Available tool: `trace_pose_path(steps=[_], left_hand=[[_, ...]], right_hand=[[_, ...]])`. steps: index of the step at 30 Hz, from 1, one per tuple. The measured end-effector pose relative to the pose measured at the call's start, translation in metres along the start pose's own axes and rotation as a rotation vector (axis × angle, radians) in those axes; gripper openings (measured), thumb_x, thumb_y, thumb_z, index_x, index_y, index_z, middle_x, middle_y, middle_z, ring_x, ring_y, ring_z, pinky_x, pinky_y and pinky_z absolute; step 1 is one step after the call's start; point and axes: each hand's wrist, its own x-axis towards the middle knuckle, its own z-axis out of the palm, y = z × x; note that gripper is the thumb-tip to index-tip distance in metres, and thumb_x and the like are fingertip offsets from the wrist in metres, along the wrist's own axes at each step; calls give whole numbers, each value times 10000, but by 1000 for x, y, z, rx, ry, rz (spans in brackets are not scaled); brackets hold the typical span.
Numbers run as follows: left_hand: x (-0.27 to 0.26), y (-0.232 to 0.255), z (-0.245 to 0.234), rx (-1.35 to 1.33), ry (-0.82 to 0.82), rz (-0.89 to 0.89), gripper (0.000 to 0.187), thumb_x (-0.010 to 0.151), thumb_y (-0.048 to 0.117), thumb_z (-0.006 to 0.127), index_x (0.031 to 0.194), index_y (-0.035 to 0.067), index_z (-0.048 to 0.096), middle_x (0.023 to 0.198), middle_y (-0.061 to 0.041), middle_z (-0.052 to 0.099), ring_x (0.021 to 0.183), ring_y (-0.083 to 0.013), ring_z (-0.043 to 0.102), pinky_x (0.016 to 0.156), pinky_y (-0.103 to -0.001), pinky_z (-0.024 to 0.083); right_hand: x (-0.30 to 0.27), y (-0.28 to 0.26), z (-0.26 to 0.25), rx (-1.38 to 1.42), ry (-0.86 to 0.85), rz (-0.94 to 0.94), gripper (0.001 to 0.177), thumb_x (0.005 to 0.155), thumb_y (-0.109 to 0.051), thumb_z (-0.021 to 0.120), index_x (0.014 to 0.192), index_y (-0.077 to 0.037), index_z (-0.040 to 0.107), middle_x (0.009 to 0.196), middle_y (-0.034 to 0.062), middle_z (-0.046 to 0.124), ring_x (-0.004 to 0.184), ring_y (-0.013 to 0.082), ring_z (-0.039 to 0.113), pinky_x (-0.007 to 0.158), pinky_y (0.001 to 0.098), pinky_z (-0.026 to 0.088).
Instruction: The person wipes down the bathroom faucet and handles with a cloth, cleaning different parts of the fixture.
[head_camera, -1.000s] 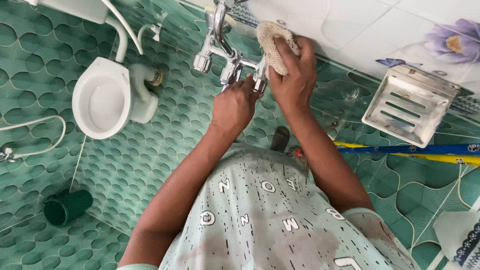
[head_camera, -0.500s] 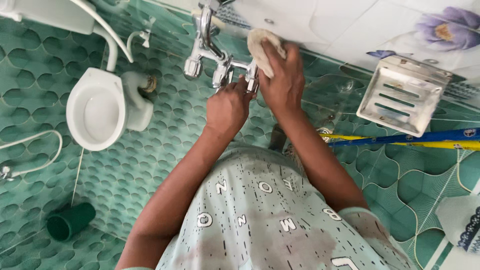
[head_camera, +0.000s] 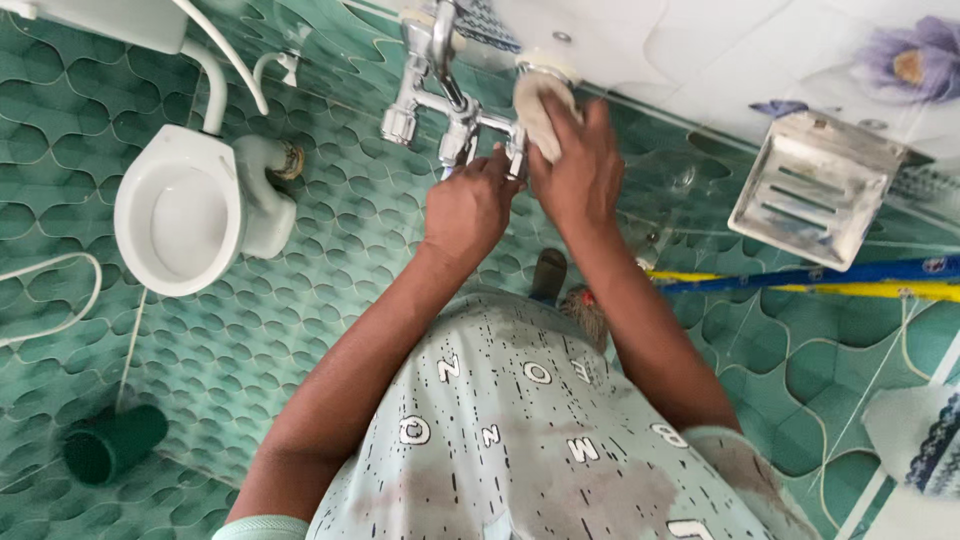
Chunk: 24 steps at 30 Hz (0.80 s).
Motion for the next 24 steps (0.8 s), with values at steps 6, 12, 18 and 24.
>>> trace_pose_path(steps=[6,12,18,24], left_hand=[[-2,-10,12,-10,45,34,471,922,291,708,1266,-25,645,907,-142,726,775,-340,723,627,-447,564],[3,-12,7,-78,25,31,441,926,291,710,1245,-7,650,895,-152,725,754,-346,721,627,-456,563],[1,-23,10,-104,9,37,405,907,327,719,1176,30,665,877,-144,724,767,-348,721,643,-467,563],[1,-30,21,-49,20,117,434,957,282,680,1256,-27,623,883,-160,724,722,-330,723,582,-446,553]], right_hand=[[1,-6,1,-25,-13,4,584,806,-168,850,1357,-140,660,1191,194,563,1075,419,611,865,493,536],[15,-19,-4,-79,-39,-11,547,808,-214,809,1339,-179,681,1151,183,589,1035,426,644,844,507,541],[-12,-1,-26,125,-310,198,498,845,-267,709,1329,-150,679,1143,195,640,1024,417,666,884,499,536],[-4,-16,-15,-33,-234,145,467,838,-265,713,1290,-144,716,1138,211,642,1032,436,656,882,509,529]])
